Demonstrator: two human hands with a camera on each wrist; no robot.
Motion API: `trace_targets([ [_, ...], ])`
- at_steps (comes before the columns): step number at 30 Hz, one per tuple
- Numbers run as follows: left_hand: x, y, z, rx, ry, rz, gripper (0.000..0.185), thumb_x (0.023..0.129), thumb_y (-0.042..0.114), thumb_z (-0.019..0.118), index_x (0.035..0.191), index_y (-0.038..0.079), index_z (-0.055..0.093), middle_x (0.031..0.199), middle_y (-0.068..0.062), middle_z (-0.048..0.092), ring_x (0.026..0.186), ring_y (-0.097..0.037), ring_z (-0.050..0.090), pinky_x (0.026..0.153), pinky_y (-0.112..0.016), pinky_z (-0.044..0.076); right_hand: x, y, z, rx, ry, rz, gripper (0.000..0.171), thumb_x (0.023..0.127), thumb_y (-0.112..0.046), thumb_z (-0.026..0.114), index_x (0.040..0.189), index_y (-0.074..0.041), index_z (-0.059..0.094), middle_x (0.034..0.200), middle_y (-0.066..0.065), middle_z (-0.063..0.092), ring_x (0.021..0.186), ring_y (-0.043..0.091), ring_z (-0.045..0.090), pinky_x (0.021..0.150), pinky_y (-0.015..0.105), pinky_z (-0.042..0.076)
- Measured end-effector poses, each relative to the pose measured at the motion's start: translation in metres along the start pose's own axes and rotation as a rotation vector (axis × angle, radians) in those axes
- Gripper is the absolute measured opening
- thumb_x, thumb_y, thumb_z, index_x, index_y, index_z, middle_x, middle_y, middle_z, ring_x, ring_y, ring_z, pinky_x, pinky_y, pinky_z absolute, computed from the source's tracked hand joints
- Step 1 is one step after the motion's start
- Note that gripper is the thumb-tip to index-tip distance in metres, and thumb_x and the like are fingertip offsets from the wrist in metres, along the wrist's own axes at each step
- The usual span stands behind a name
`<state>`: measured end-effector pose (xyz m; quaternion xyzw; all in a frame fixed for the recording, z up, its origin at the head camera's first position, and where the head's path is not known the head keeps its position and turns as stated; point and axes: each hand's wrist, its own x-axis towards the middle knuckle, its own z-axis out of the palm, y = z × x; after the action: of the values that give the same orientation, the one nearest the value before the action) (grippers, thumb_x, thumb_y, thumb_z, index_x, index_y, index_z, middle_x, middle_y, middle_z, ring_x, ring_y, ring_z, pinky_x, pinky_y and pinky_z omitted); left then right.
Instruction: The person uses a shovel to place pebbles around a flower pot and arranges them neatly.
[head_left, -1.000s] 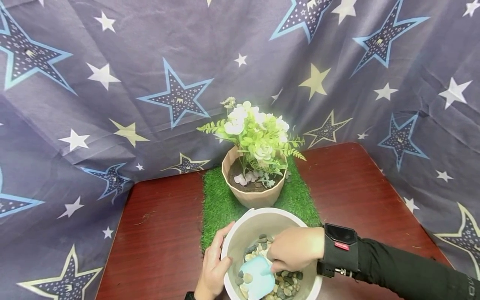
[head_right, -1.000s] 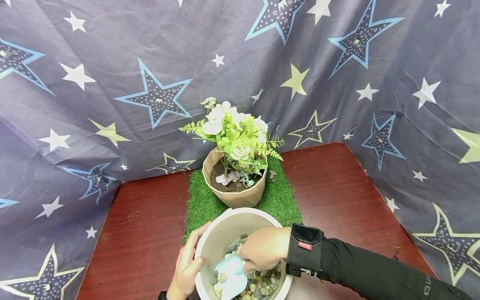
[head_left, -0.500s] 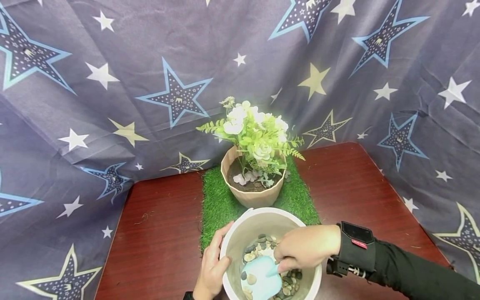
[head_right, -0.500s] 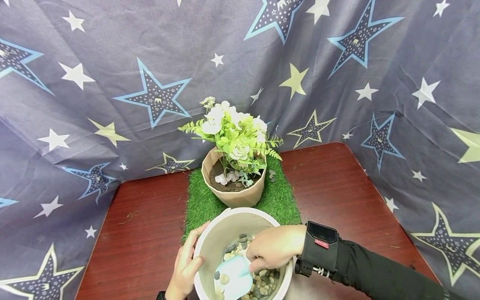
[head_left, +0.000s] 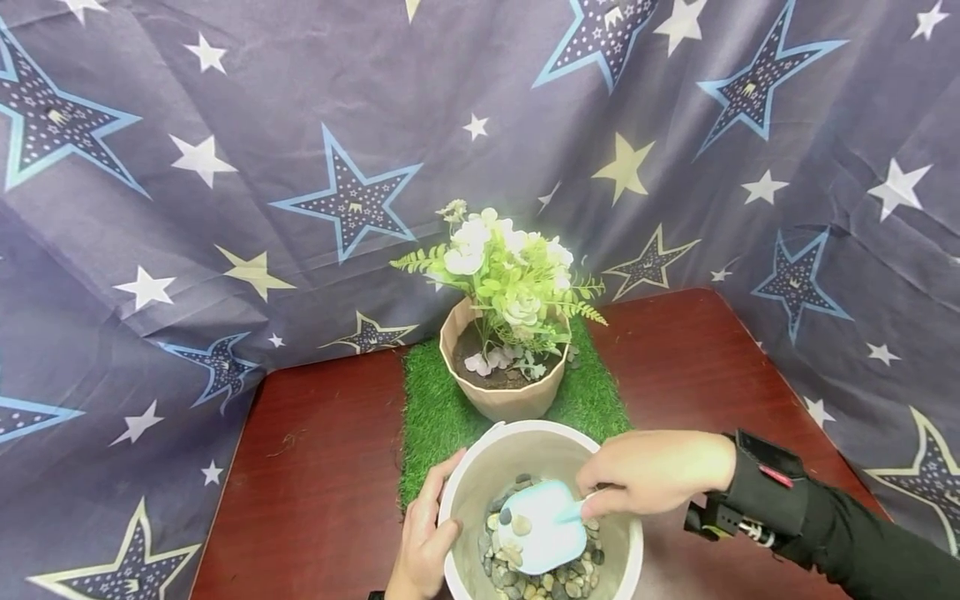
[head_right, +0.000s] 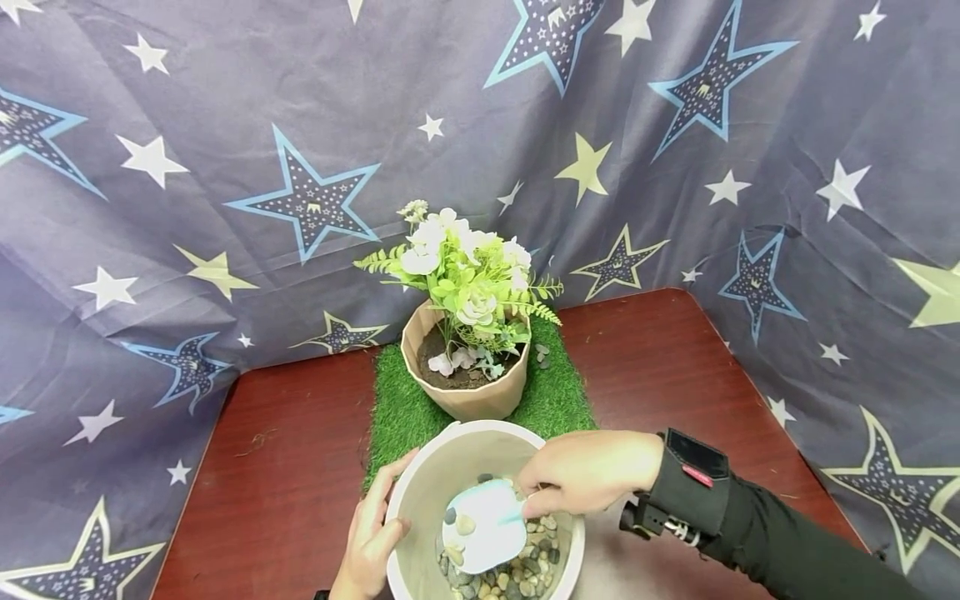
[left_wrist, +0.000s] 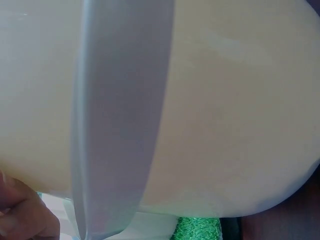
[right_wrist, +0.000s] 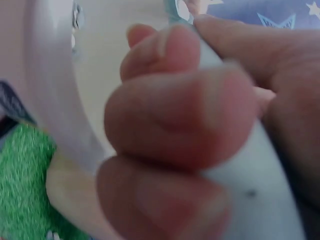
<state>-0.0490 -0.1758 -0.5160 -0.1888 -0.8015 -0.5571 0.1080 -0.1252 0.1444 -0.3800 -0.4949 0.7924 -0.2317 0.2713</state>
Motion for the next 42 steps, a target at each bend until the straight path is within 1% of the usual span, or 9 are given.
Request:
trace_targets([
  [7, 0.000, -0.001, 0.000, -0.008, 0.002, 0.011, 0.082, 0.069, -0.011, 0.049, 0.149, 0.005, 0.050, 0.139, -0.021, 0.065, 0.120, -0.013, 0.067, 0.102, -0.017, 0.050, -0.026, 0.010, -0.022, -0.024, 0.090, 0.054, 0.030, 0.105, -0.044, 0.054, 0.079, -0.028, 0.057, 0.070, -0.023, 0.038, 0.064, -0.007, 0.038, 0.062, 0.016, 0.036],
  [12, 0.001, -0.002, 0.000, -0.015, -0.001, 0.013, 0.082, 0.069, -0.011, 0.048, 0.149, 0.005, 0.050, 0.139, -0.021, 0.065, 0.121, -0.014, 0.067, 0.103, -0.017, 0.049, -0.044, 0.025, -0.036, -0.018, 0.144, 0.151, 0.033, 0.105, -0.046, 0.055, 0.075, -0.032, 0.056, 0.066, -0.025, 0.041, 0.059, -0.006, 0.042, 0.060, 0.017, 0.039],
  [16, 0.000, -0.002, -0.001, -0.013, 0.003, 0.010, 0.082, 0.069, -0.011, 0.048, 0.149, 0.005, 0.050, 0.139, -0.021, 0.064, 0.120, -0.014, 0.067, 0.103, -0.017, 0.049, -0.053, 0.039, -0.046, 0.038, 0.143, 0.236, 0.033, 0.103, -0.047, 0.057, 0.075, -0.031, 0.057, 0.062, -0.021, 0.047, 0.055, -0.002, 0.047, 0.060, 0.020, 0.043],
  [19, 0.000, -0.002, -0.001, -0.006, 0.006, 0.011, 0.082, 0.068, -0.011, 0.049, 0.149, 0.005, 0.050, 0.140, -0.021, 0.064, 0.121, -0.013, 0.067, 0.103, -0.016, 0.048, -0.058, 0.049, -0.050, 0.092, 0.135, 0.266, 0.033, 0.102, -0.047, 0.059, 0.075, -0.028, 0.058, 0.060, -0.018, 0.048, 0.053, 0.001, 0.049, 0.059, 0.022, 0.044],
  [23, -0.001, -0.002, 0.000, -0.008, 0.004, 0.013, 0.081, 0.069, -0.011, 0.048, 0.149, 0.004, 0.050, 0.141, -0.021, 0.063, 0.121, -0.013, 0.067, 0.103, -0.016, 0.048, -0.062, 0.065, -0.051, 0.143, 0.138, 0.297, 0.031, 0.101, -0.045, 0.062, 0.077, -0.026, 0.059, 0.059, -0.014, 0.049, 0.050, 0.004, 0.049, 0.057, 0.023, 0.046],
  [30, -0.001, -0.001, 0.000, -0.014, 0.000, 0.010, 0.082, 0.069, -0.011, 0.048, 0.149, 0.004, 0.050, 0.140, -0.021, 0.064, 0.119, -0.015, 0.068, 0.101, -0.017, 0.050, -0.068, 0.099, -0.050, 0.202, 0.148, 0.386, 0.026, 0.101, -0.038, 0.064, 0.081, -0.022, 0.064, 0.056, -0.007, 0.050, 0.041, 0.006, 0.044, 0.042, 0.025, 0.041],
  [33, -0.001, -0.001, 0.001, -0.019, 0.000, 0.010, 0.081, 0.069, -0.011, 0.048, 0.149, 0.004, 0.050, 0.139, -0.021, 0.065, 0.118, -0.016, 0.069, 0.101, -0.017, 0.050, -0.067, 0.117, -0.047, 0.201, 0.161, 0.399, 0.027, 0.102, -0.039, 0.063, 0.081, -0.022, 0.064, 0.057, -0.007, 0.050, 0.044, 0.007, 0.047, 0.044, 0.025, 0.041],
  [38, -0.001, -0.001, 0.001, -0.022, -0.003, 0.002, 0.081, 0.070, -0.010, 0.049, 0.149, 0.005, 0.050, 0.136, -0.021, 0.067, 0.114, -0.020, 0.071, 0.097, -0.021, 0.054, -0.063, 0.146, -0.037, 0.248, 0.182, 0.434, 0.030, 0.103, -0.036, 0.062, 0.080, -0.018, 0.063, 0.057, -0.005, 0.050, 0.044, 0.009, 0.047, 0.044, 0.026, 0.041],
  [42, -0.002, -0.001, 0.000, -0.040, -0.008, -0.009, 0.081, 0.070, -0.010, 0.049, 0.150, 0.005, 0.049, 0.132, -0.023, 0.068, 0.110, -0.020, 0.072, 0.092, -0.025, 0.058, -0.054, 0.165, -0.028, 0.268, 0.197, 0.466, 0.034, 0.103, -0.033, 0.061, 0.078, -0.010, 0.062, 0.057, -0.004, 0.050, 0.045, 0.009, 0.047, 0.043, 0.026, 0.040],
])
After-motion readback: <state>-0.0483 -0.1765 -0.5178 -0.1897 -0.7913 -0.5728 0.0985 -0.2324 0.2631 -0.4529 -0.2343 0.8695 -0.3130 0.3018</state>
